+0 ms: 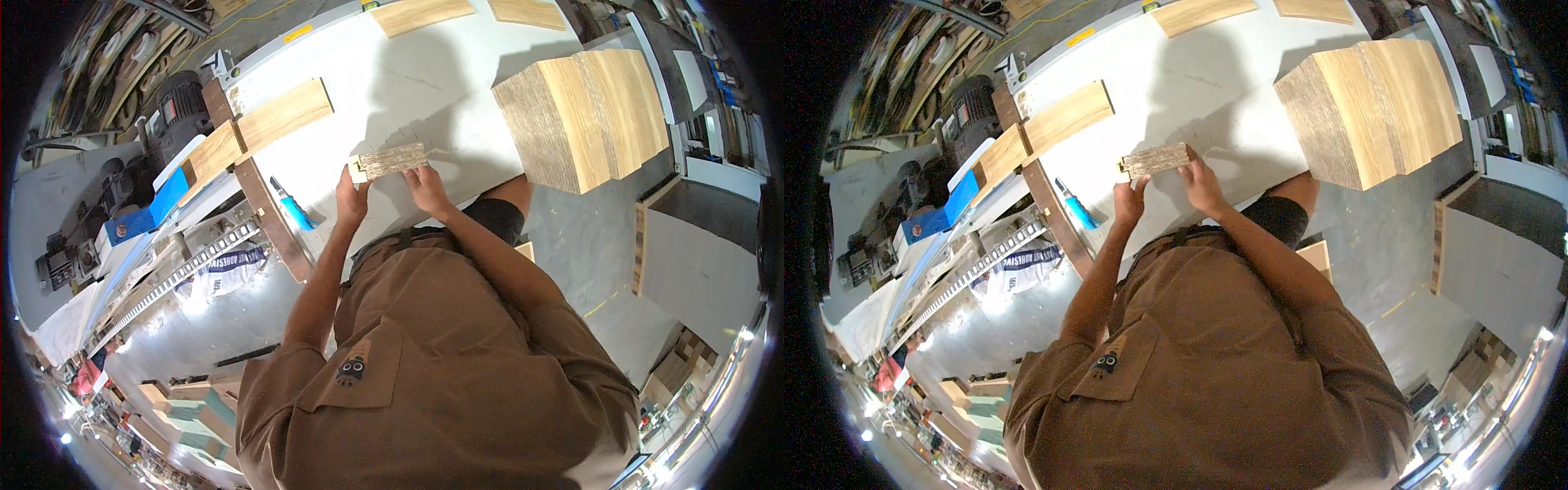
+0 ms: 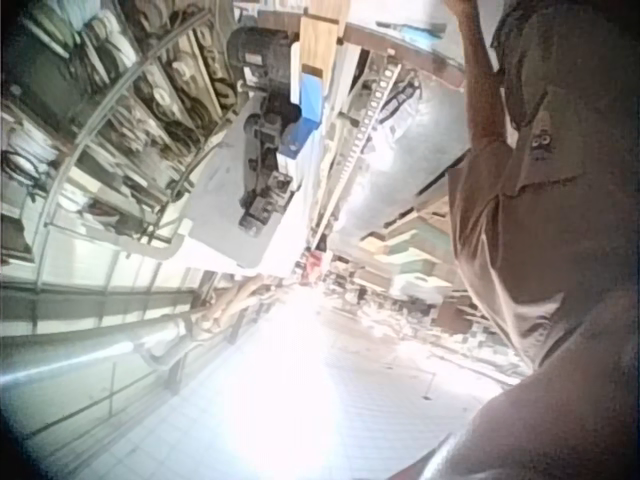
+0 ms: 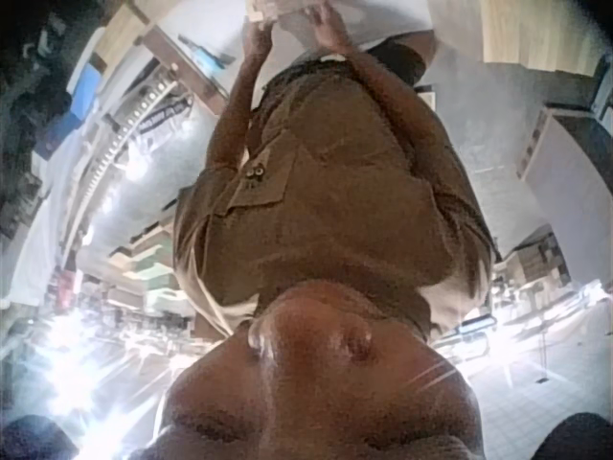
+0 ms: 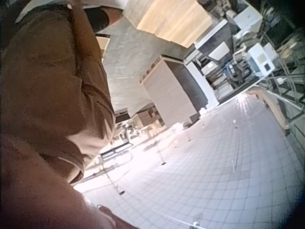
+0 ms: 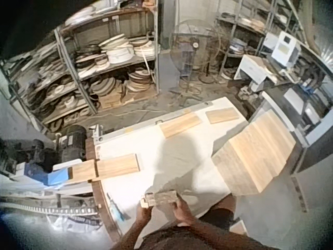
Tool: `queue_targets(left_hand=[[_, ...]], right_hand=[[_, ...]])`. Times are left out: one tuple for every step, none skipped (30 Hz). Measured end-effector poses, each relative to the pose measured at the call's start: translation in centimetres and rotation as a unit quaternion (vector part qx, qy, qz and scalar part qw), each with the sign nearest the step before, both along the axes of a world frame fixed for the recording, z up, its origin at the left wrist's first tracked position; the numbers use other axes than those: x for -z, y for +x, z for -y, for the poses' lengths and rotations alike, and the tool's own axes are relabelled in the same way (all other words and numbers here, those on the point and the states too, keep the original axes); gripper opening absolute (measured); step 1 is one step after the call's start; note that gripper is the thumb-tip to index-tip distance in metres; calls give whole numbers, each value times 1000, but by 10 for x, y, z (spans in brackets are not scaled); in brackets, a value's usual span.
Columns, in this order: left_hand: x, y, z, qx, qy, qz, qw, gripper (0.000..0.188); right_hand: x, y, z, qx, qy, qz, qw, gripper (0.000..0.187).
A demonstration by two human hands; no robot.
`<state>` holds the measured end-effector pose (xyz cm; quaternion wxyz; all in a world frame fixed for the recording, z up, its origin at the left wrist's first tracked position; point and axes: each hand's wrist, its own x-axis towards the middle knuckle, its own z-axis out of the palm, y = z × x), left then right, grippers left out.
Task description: The recorder is inspecting, stacking, and marking small wooden blocks at a workbench in a furniture factory.
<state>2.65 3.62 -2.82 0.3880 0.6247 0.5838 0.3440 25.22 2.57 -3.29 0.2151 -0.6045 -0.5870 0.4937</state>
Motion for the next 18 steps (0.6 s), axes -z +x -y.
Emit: queue_targets(left_hand=[[-4, -3, -3, -2, -2, 1, 1000, 33], [-9, -6, -5, 9, -29, 12, 999, 32], [-11, -10, -5, 12, -55, 21, 998, 32], [-7, -18, -4, 28, -24, 17, 999, 36], [-4, -21, -3, 16, -28, 15, 999, 36], [-3, -22, -6, 34, -5, -12, 999, 36], [-1, -22, -9, 54, 18, -39, 998, 36], [-4, -20, -10, 45, -2, 11, 999, 38], [-3, -19, -10, 43, -3, 9, 999, 38], [-1, -18, -12, 42, -24, 10, 999, 40], [2, -19, -13, 42, -45, 11, 998, 41], [5, -21, -13, 42, -46, 10, 998, 41], [8, -22, -12, 40, -51, 19, 998, 41], [10, -24, -11, 37, -57, 28, 997, 41], [9, -27, -10, 33, -58, 28, 997, 41], [6, -29, -10, 49, -21, -19, 998, 43], [4, -30, -10, 65, 16, -67, 996, 44], [-10, -32, -10, 62, 14, -68, 996, 44]], right_hand=[[-5, 9, -5, -2, -2, 1, 1000, 67], [-12, 21, -10, -64, 31, -58, 996, 73], [-28, 32, -17, -132, 63, -119, 982, 79], [-58, 40, -21, -133, 96, -60, 985, 85], [-97, 47, -25, -131, 129, 1, 983, 92], [-129, 52, -30, -120, 195, 34, 973, 96], [-159, 54, -36, -106, 261, 66, 957, 100], [-198, 46, -42, -110, 260, 63, 957, 100], [-237, 32, -46, -130, 278, 134, 942, 102], [-255, 18, -48, -146, 294, 204, 922, 104], [-254, 6, -48, -144, 294, 203, 923, 104], [-252, -8, -49, -175, 292, 218, 915, 106], [-249, -21, -50, -206, 289, 232, 906, 108], [-236, -33, -47, -185, 335, 228, 895, 94], [-225, -40, -46, -188, 335, 226, 895, 94], [-217, -44, -46, -194, 309, 252, 896, 82], [-211, -46, -46, -200, 282, 278, 896, 70], [-209, -45, -46, -163, 333, 253, 894, 52]])
